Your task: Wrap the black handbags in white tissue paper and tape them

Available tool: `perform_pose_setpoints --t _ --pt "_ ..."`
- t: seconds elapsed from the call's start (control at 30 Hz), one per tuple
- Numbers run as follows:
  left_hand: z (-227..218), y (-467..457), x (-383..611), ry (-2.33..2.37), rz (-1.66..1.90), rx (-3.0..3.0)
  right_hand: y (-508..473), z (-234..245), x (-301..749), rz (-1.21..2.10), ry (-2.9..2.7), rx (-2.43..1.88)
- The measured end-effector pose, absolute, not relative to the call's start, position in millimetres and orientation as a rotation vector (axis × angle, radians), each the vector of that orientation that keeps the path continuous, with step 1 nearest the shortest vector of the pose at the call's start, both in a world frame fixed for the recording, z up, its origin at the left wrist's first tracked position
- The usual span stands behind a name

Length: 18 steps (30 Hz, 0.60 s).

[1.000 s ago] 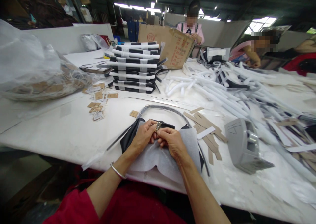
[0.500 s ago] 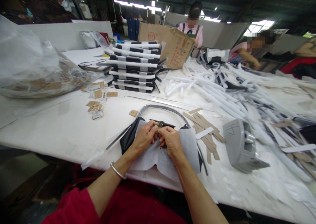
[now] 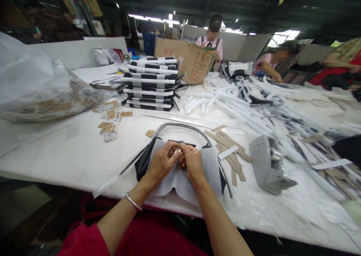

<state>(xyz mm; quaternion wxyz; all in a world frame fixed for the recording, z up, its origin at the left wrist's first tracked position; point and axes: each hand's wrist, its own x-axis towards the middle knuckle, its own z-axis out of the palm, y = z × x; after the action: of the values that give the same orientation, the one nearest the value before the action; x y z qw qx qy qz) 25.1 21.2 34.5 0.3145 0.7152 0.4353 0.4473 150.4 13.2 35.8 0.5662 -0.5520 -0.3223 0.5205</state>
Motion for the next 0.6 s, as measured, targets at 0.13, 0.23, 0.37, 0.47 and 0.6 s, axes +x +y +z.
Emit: perform_pose_setpoints --t 0.13,0.23,0.37,0.47,0.6 --pt "30.9 18.3 26.4 1.183 1.197 2.013 11.9 32.1 150.4 1.241 -0.786 -1.237" --pt "28.3 18.8 27.0 1.222 1.206 1.970 10.5 31.4 150.3 1.248 -0.808 -1.216" --pt "27.9 19.3 28.6 1.324 1.176 1.939 9.6 32.0 149.6 1.223 -0.851 -1.262" --pt "28.2 20.0 29.5 1.388 1.145 1.931 10.0 30.9 149.2 1.197 -0.870 -1.292" --pt "28.5 20.5 30.0 1.497 1.062 1.960 10.5 27.8 149.5 1.192 -0.867 -1.319"
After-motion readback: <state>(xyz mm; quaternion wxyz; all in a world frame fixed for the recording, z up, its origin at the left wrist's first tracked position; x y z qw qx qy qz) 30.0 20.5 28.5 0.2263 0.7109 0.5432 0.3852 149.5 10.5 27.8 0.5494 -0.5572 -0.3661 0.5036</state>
